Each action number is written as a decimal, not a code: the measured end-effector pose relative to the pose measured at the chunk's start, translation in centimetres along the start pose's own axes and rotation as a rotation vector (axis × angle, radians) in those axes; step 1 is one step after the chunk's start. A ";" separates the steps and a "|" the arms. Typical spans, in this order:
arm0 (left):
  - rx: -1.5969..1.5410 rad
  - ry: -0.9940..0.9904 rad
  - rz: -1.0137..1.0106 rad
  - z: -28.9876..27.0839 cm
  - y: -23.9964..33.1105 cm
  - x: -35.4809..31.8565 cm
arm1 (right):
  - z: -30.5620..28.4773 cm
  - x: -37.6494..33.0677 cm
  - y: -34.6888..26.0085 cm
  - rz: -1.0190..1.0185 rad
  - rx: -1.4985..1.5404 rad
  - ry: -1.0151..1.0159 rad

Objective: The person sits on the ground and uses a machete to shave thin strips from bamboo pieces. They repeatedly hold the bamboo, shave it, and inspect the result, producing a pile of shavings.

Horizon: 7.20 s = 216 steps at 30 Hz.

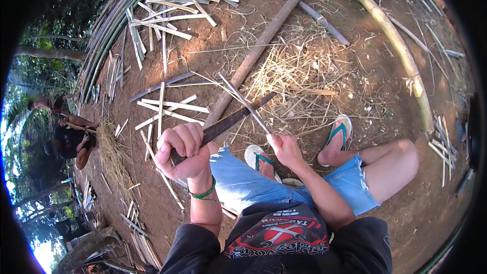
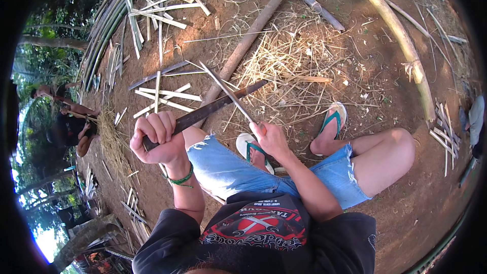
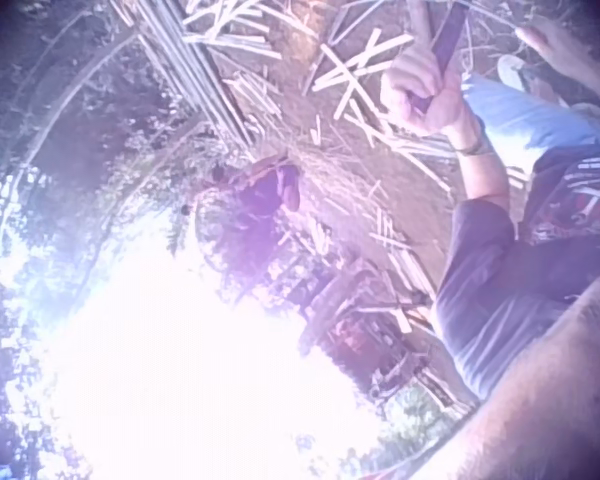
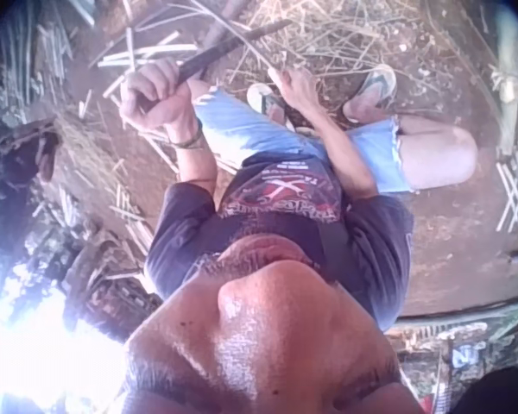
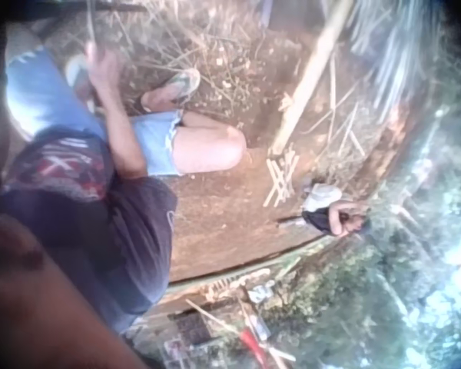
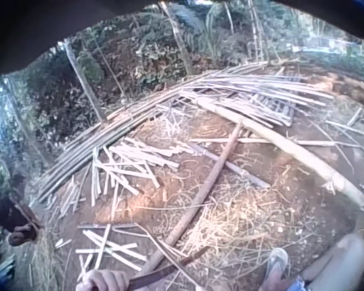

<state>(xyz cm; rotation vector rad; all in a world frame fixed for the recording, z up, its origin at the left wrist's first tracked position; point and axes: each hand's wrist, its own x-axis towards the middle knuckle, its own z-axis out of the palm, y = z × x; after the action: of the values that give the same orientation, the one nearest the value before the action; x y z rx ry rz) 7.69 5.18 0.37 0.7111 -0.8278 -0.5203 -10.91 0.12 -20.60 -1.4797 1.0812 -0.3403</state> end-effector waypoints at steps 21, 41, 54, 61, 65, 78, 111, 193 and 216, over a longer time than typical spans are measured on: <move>0.012 -0.260 -0.023 0.0 0.1 -0.5 | -1.7 1.6 2.8 0.003 -0.172 0.017; -0.050 -0.345 -0.034 -2.6 0.6 1.2 | -3.1 4.4 4.0 -0.012 -0.348 0.003; -0.064 -0.241 -0.036 -2.8 0.5 1.3 | -3.0 7.7 10.0 0.189 -0.368 0.049; -0.072 -0.336 -0.085 -3.7 1.1 1.6 | -4.2 7.7 10.1 0.307 -0.297 -0.095; -0.135 -0.444 -0.144 -4.1 1.2 2.6 | -3.9 7.5 7.2 0.058 -0.266 -0.080; -0.153 -0.478 -0.162 -3.6 0.7 3.2 | -4.6 8.5 11.5 0.255 -0.408 -0.021; -0.009 0.379 0.068 1.0 -0.9 2.2 | -0.1 0.1 -2.5 -0.210 -0.118 0.103; 0.422 0.439 0.325 6.1 -2.7 -1.0 | -2.8 -4.6 -6.7 -0.037 -0.039 -0.013; 0.269 0.525 0.215 5.2 -2.1 0.1 | 0.2 1.2 1.4 -0.083 -0.011 0.077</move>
<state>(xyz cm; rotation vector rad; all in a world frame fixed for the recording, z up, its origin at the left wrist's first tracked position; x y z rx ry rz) 3.27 1.85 1.36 0.9406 -0.4725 -0.0169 -10.75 -0.48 -22.31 -1.5346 1.0859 -0.4541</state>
